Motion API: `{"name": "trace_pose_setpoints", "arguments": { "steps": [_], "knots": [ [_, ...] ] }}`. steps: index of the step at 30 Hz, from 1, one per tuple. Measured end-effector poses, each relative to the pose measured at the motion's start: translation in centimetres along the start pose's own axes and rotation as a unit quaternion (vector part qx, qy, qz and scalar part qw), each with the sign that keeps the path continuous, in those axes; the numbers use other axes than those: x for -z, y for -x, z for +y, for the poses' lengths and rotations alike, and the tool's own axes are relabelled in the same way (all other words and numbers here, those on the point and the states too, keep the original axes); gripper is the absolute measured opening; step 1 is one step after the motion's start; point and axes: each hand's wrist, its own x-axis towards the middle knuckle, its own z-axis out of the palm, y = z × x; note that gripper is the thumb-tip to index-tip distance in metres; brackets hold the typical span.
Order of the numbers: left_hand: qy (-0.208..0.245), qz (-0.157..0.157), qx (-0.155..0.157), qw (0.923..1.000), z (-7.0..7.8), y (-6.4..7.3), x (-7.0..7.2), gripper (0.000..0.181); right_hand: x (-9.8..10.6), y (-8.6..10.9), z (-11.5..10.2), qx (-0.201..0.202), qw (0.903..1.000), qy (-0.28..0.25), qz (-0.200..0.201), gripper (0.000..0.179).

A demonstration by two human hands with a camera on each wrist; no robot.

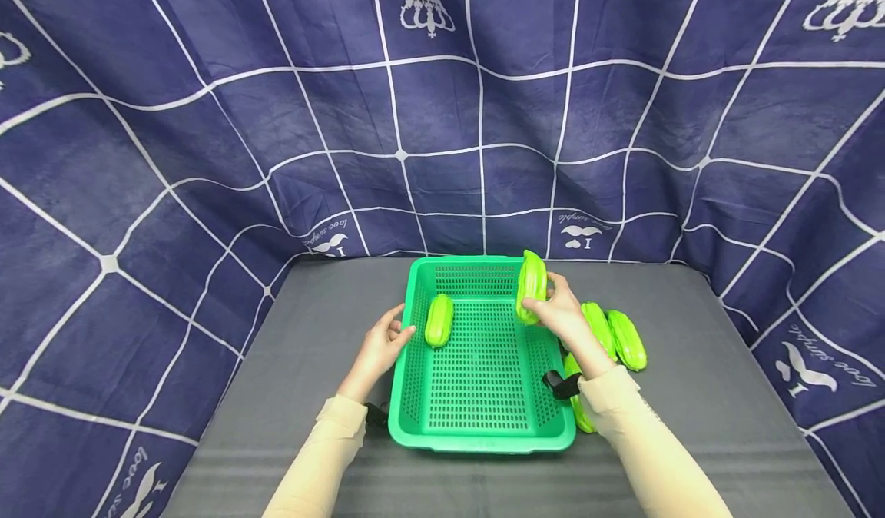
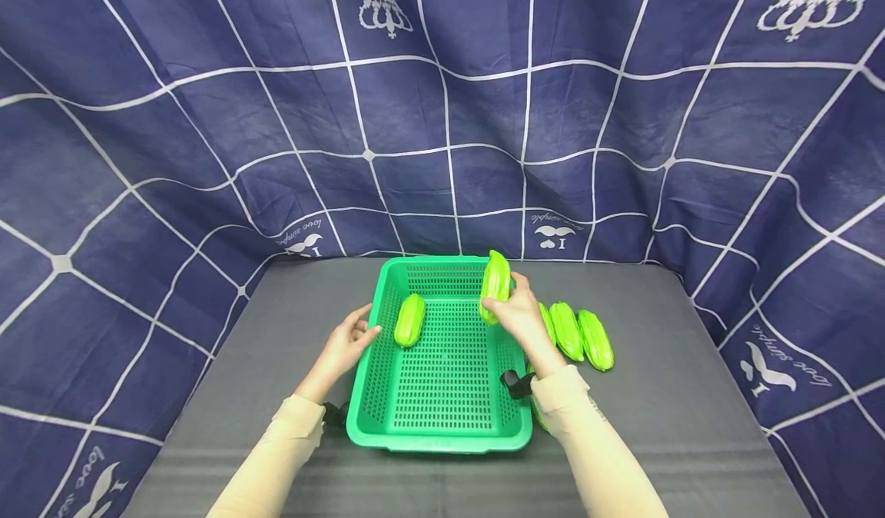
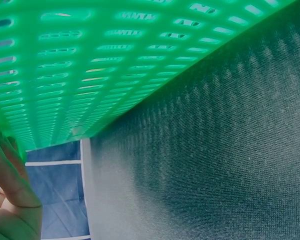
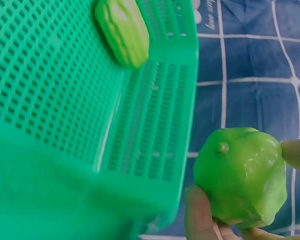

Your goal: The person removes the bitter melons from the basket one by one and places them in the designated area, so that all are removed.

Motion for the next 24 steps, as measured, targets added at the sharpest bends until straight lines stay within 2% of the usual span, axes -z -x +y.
{"name": "trace_pose_setpoints", "arguments": {
  "steps": [7, 14, 19, 24],
  "knots": [
    [0.004, -0.002, 0.006, 1.0000, 0.0, -0.1, 0.0, 0.058, 3.7, 1.2, 1.6, 0.002, 1.0000, 0.003, -0.007, 0.083],
    [0.004, -0.003, 0.004, 1.0000, 0.0, -0.1, 0.1, 0.058, 6.9, 2.3, 4.5, -0.012, 0.9983, 0.056, -0.013, 0.086],
    [0.001, 0.001, -0.008, 1.0000, -0.3, -0.2, 0.0, 0.057, 7.9, 3.0, 6.9, -0.008, 0.9978, 0.061, -0.024, 0.085],
    [0.001, 0.003, -0.008, 1.0000, -0.4, -0.3, -0.1, 0.057, 8.4, 3.9, 9.3, -0.005, 0.9954, 0.077, -0.057, 0.085]
  ]
}}
